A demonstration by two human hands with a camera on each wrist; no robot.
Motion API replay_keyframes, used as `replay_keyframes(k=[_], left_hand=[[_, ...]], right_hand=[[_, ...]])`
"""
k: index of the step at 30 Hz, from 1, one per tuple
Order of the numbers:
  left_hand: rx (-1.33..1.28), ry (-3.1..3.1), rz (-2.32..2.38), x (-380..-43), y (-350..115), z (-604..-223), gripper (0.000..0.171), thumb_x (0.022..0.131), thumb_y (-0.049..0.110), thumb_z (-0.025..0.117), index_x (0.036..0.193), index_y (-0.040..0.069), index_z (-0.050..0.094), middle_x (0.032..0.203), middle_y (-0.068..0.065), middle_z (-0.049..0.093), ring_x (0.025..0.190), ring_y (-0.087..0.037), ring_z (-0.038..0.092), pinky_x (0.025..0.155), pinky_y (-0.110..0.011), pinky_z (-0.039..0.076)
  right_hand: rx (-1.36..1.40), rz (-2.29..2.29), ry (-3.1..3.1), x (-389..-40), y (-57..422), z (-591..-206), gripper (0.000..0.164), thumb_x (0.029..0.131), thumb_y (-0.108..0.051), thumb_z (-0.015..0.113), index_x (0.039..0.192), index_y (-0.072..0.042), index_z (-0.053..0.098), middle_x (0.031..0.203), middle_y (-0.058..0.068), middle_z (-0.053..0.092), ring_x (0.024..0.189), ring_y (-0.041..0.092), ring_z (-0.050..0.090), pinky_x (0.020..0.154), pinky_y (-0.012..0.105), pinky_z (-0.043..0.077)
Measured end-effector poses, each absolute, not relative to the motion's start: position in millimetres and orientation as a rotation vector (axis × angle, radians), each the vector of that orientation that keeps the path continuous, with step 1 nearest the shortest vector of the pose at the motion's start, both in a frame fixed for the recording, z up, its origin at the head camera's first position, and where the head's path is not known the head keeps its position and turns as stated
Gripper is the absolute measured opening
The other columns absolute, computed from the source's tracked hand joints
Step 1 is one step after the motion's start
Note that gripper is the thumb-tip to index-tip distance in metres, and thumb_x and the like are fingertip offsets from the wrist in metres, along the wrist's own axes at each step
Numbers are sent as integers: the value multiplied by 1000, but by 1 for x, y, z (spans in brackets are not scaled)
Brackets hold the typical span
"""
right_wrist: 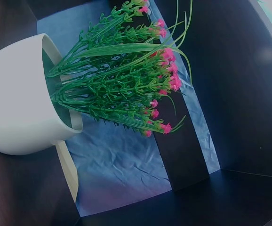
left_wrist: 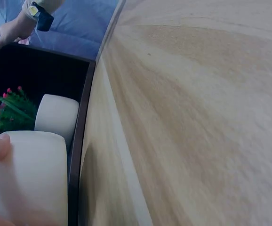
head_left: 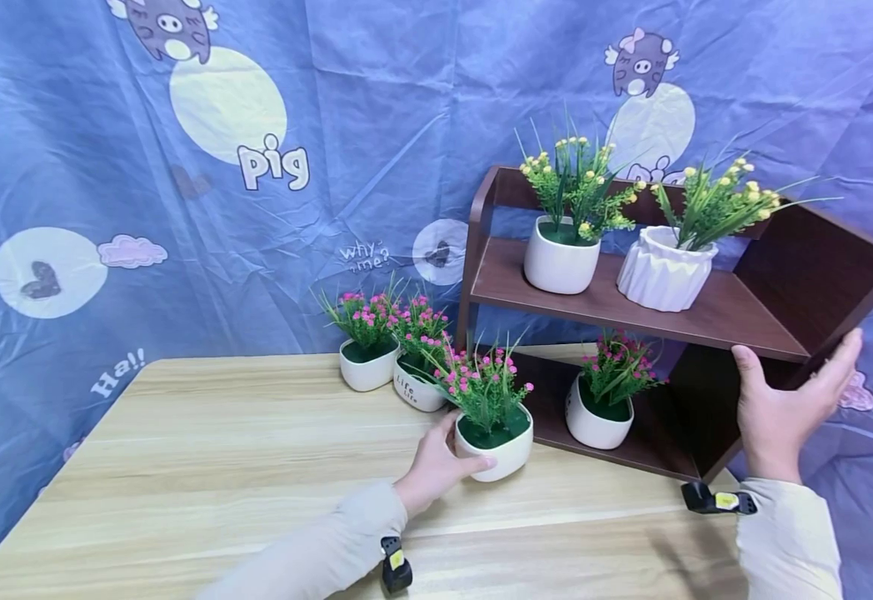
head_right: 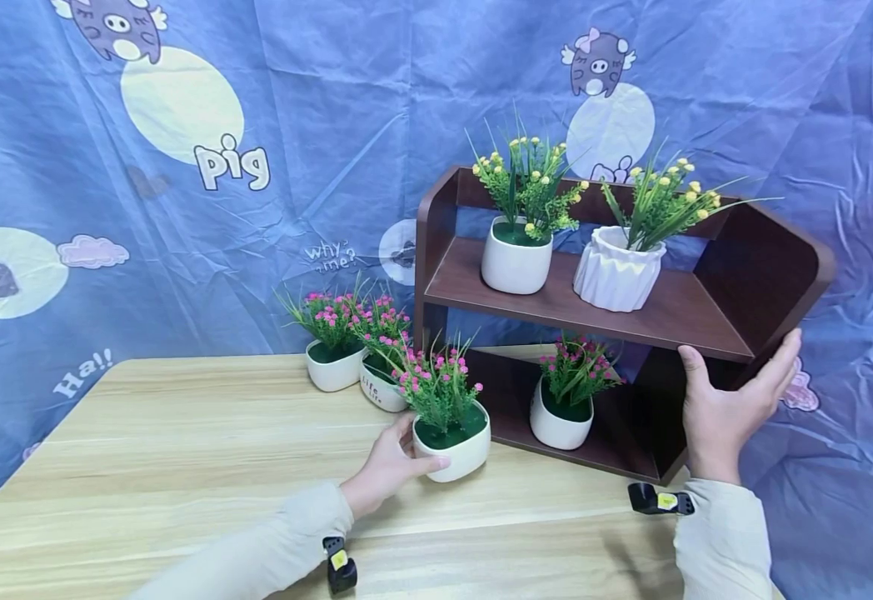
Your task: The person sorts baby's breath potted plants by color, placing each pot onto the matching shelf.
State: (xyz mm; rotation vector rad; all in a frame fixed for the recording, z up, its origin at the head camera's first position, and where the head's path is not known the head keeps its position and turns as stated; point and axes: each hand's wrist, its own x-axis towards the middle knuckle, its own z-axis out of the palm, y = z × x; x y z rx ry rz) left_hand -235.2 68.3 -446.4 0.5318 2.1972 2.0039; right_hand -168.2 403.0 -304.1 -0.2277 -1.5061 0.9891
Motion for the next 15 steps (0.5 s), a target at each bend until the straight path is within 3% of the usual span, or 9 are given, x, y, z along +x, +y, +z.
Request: replay_keyframes(k=[15], left_hand=[[717,2418,1768,-223,103,-442,82,65,20,89,135,6,50,125,-8,61,115,-21,56,101,-35,43]], right_hand=[[-216,1002,-1507,-168,402,-304,101,71,-28,84,149,-1,25,154,7,28,140,10,25,112,14,16]])
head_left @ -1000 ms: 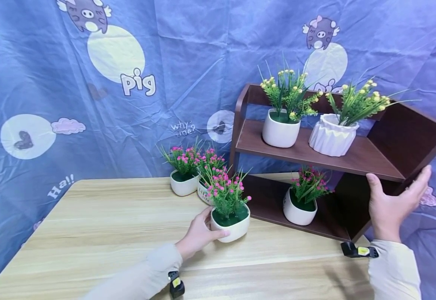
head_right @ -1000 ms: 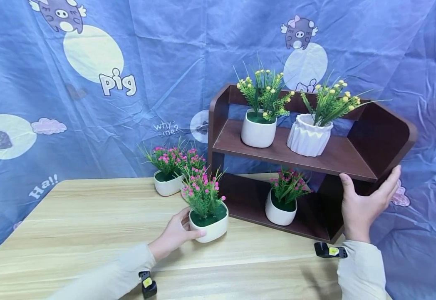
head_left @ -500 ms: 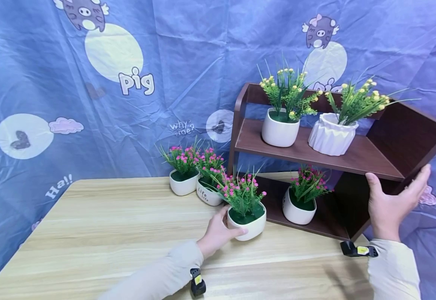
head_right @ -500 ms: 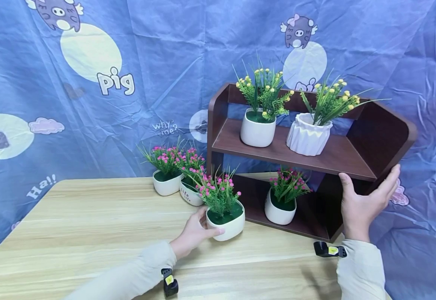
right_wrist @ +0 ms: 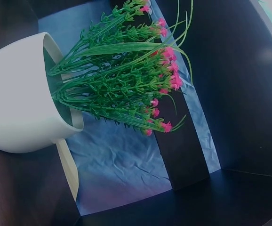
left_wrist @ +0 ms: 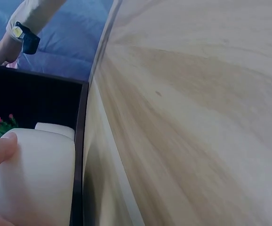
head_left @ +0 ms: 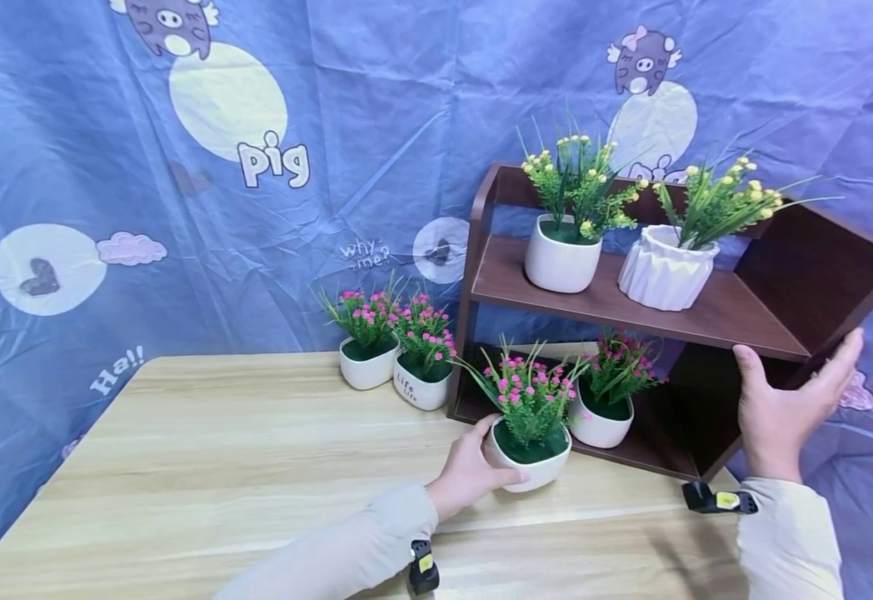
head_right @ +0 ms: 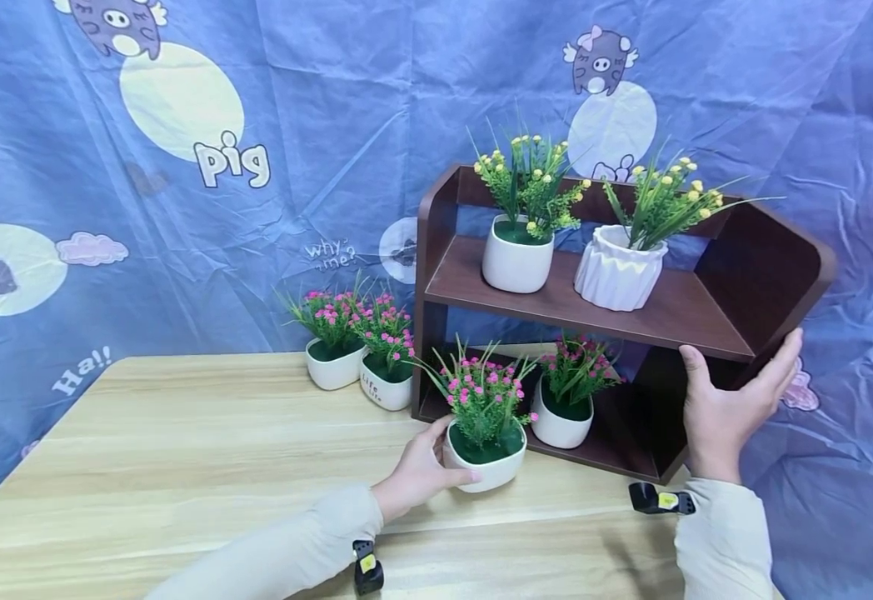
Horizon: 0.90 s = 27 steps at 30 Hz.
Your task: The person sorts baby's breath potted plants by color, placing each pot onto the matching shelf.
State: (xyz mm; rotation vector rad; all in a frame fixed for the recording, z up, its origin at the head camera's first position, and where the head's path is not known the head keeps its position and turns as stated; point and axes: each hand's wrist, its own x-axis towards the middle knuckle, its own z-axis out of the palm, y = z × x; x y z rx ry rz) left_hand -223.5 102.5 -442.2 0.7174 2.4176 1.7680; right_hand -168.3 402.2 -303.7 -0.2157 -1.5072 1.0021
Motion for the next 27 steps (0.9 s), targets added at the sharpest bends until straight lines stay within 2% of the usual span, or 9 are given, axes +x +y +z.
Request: replay_keyframes(k=[5,14,19,27], left_hand=[[742,2437,1759,-223,113,-440,81,64,21,89,134,8,51,123,-7,62,113,-19,57,98,-31,44],[686,2469,1792,-232,132,-438,83,64,20,90,136,5,50,126,-8,61,116,-22,56,99,-33,45],[596,2532,1862,-240,140,-436,83,62,19,90,134,2,51,124,-10,62,114,-24,57,99,-34,45],[387,2647,1958,-251,155,-436,79,61,17,89,131,6,53,120,-10,62,110,-27,58,95,-37,47]], right_hand=[[-207,1009,-1499,-169,402,-303,101,70,-29,84,149,-1,26,154,6,29,139,10,26,112,15,16],[-213,1002,-1507,-170,403,-305,100,71,-26,84,149,-1,26,154,6,29,139,10,26,112,15,17],[-214,1001,-1509,-170,403,-305,100,71,-25,84,149,-2,26,154,5,29,139,9,27,112,15,17],[-209,1009,-1503,-170,404,-305,101,70,-27,85,149,-1,25,154,6,28,139,10,26,112,14,16]])
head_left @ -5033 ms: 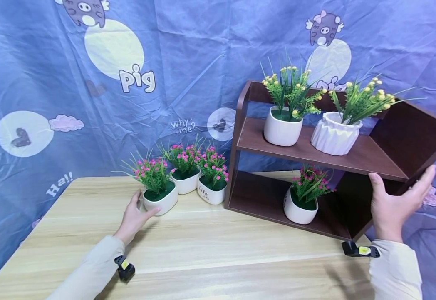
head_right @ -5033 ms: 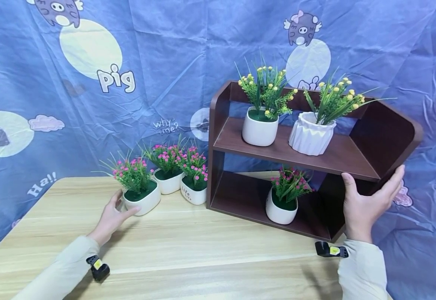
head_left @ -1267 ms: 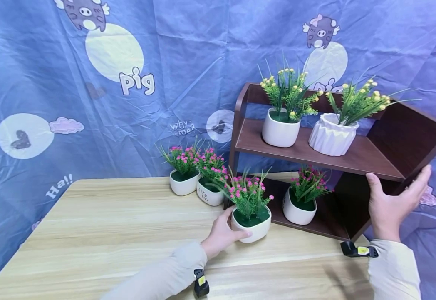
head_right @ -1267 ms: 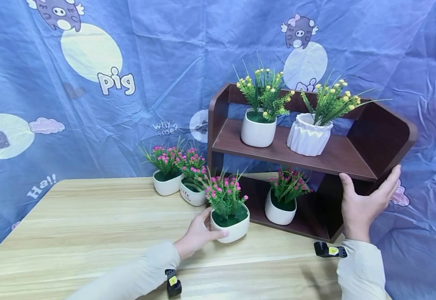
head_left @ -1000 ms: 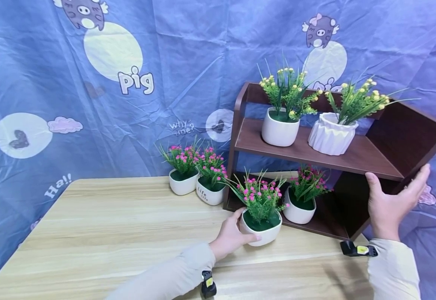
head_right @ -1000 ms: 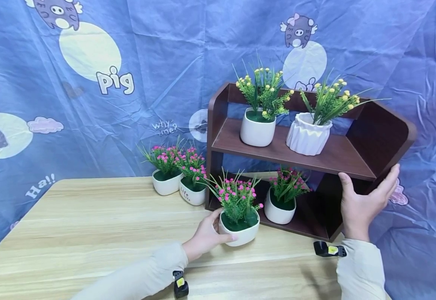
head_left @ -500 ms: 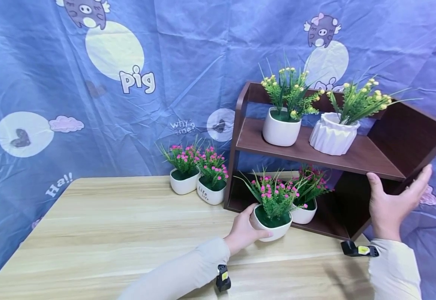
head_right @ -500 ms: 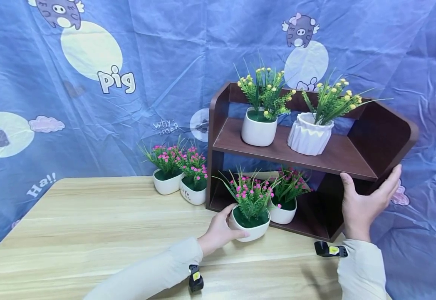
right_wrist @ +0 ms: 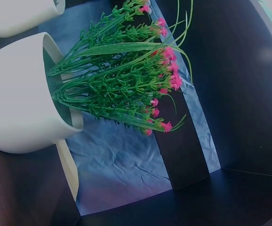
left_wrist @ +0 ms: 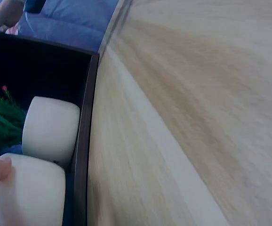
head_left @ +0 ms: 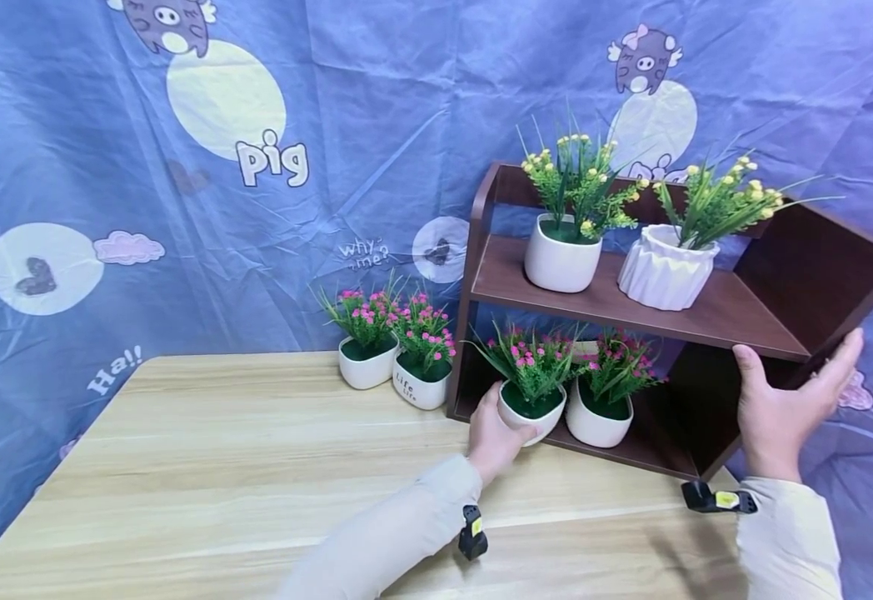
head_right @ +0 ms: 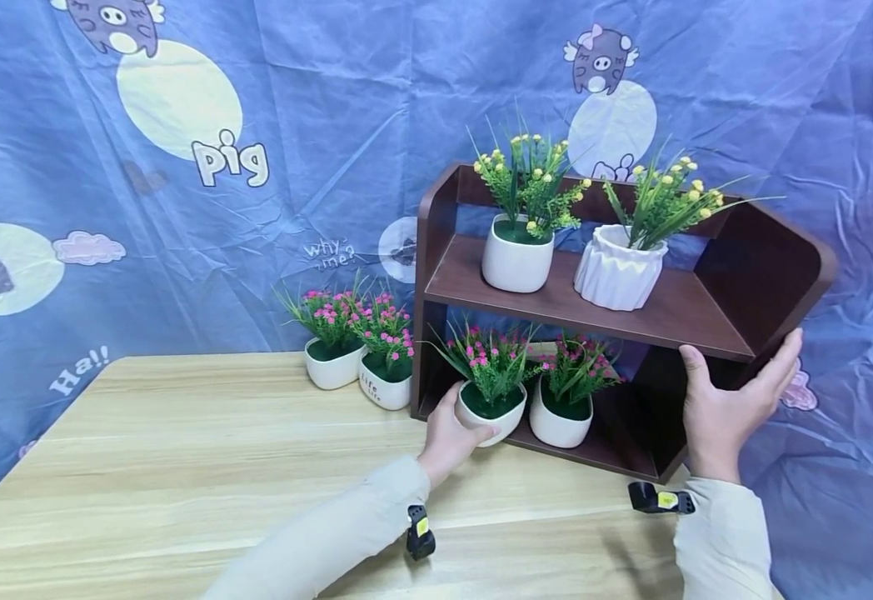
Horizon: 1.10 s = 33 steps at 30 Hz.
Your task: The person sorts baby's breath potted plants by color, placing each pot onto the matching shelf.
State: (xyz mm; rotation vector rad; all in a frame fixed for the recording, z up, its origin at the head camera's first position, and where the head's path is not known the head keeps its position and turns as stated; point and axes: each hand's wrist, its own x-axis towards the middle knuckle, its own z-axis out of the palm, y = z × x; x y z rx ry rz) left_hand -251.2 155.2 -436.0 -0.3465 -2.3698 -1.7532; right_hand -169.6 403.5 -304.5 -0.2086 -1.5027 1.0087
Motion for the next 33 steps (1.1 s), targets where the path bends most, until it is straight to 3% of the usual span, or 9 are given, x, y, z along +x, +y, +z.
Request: replay_keyframes(k=[24,33], left_hand=[[-96,-2252,-1610,-264,179,-450,82,57,15,88,130,1,53,121,-15,60,107,-33,60,90,-40,50],[-147,-2329,-1656,-266,185,-450,88,65,22,86,139,0,43,130,-19,53,114,-36,56,94,-44,48]], right_hand=[[-219,997,-1503,-170,404,-305,100,70,-25,84,149,-3,27,153,5,30,138,10,27,112,16,17],[-216,1005,-1501,-169,404,-306,101,71,-28,84,149,-2,26,154,6,28,140,10,25,113,15,16]])
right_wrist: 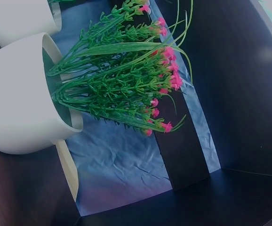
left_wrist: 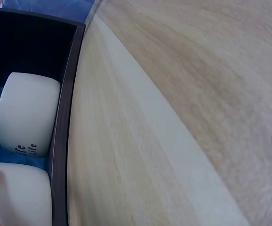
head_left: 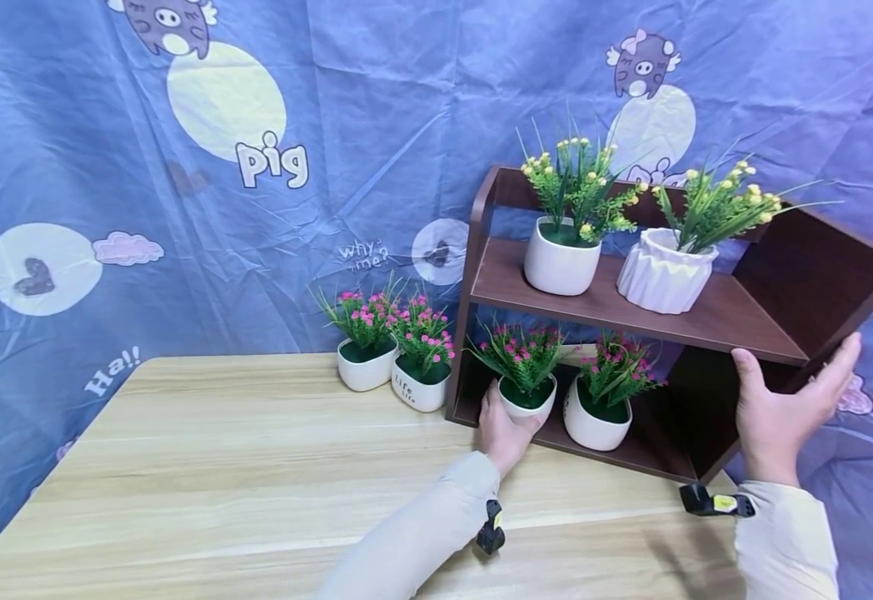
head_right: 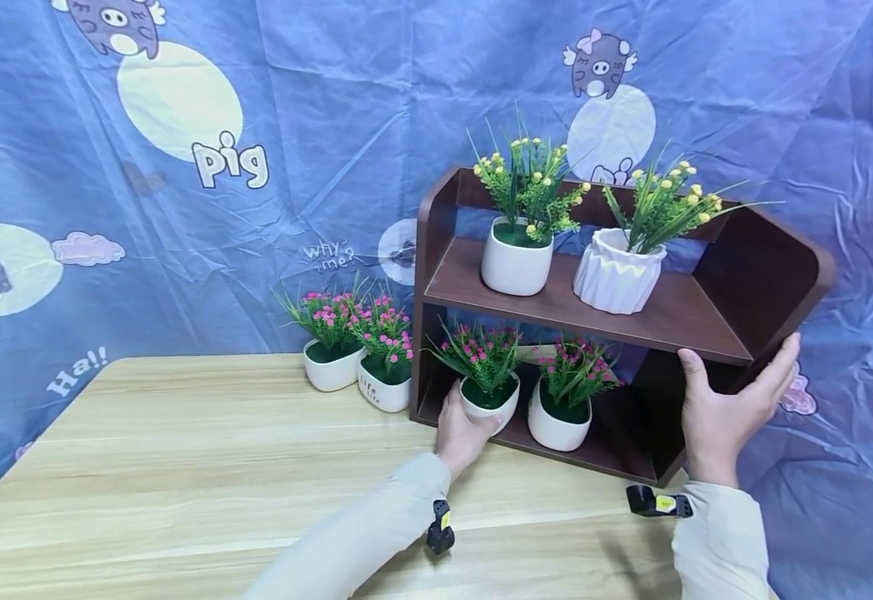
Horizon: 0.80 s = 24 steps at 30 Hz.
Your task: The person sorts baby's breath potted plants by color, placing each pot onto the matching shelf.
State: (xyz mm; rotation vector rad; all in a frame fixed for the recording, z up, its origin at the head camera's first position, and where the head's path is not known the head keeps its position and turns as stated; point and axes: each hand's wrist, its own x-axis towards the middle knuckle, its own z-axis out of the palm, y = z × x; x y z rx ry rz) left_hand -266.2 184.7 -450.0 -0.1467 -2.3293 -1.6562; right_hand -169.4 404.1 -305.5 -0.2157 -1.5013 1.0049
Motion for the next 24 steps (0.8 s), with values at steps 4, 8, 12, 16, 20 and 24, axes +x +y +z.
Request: replay_keyframes(k=[4,8,12,16,20,24], left_hand=[[-208,-2351,-1708,-263,183,-448,88,70,20,83,143,-1,37,136,-22,48,120,-38,51,99,-45,45],[-261,-2375,-1728,-261,182,-448,88,74,17,80,145,-3,31,140,-25,43,125,-39,47,104,-46,41],[-325,-2409,-1704,-260,183,-449,86,80,16,77,146,-5,27,142,-27,39,128,-40,44,107,-45,38],[-381,-2441,-1681,-260,183,-449,81,85,16,72,147,-5,25,144,-27,37,129,-39,43,108,-43,37],[-413,-2473,-1678,-259,184,-448,77,88,17,68,148,-4,25,146,-26,37,129,-37,43,108,-42,36],[-426,-2503,-1696,-259,186,-445,77,89,19,67,148,-3,25,146,-26,36,130,-38,43,109,-43,36]], right_hand=[[-211,1009,-1494,-169,404,-305,102,70,-29,85,149,-1,26,154,6,28,140,10,26,113,15,16],[-208,1010,-1491,-169,404,-305,102,70,-27,85,149,-1,26,154,7,28,139,10,26,113,16,17],[-214,1004,-1496,-169,403,-304,101,70,-26,85,149,-1,26,154,7,28,139,10,26,113,15,17],[-212,1001,-1494,-170,403,-304,101,70,-26,85,148,-1,27,154,6,29,139,10,27,113,16,17],[-205,1009,-1488,-171,403,-305,101,70,-26,85,148,-1,26,154,6,29,139,10,27,113,16,17],[-205,1010,-1489,-171,404,-306,101,70,-26,85,149,0,26,154,6,29,140,10,26,113,16,17]])
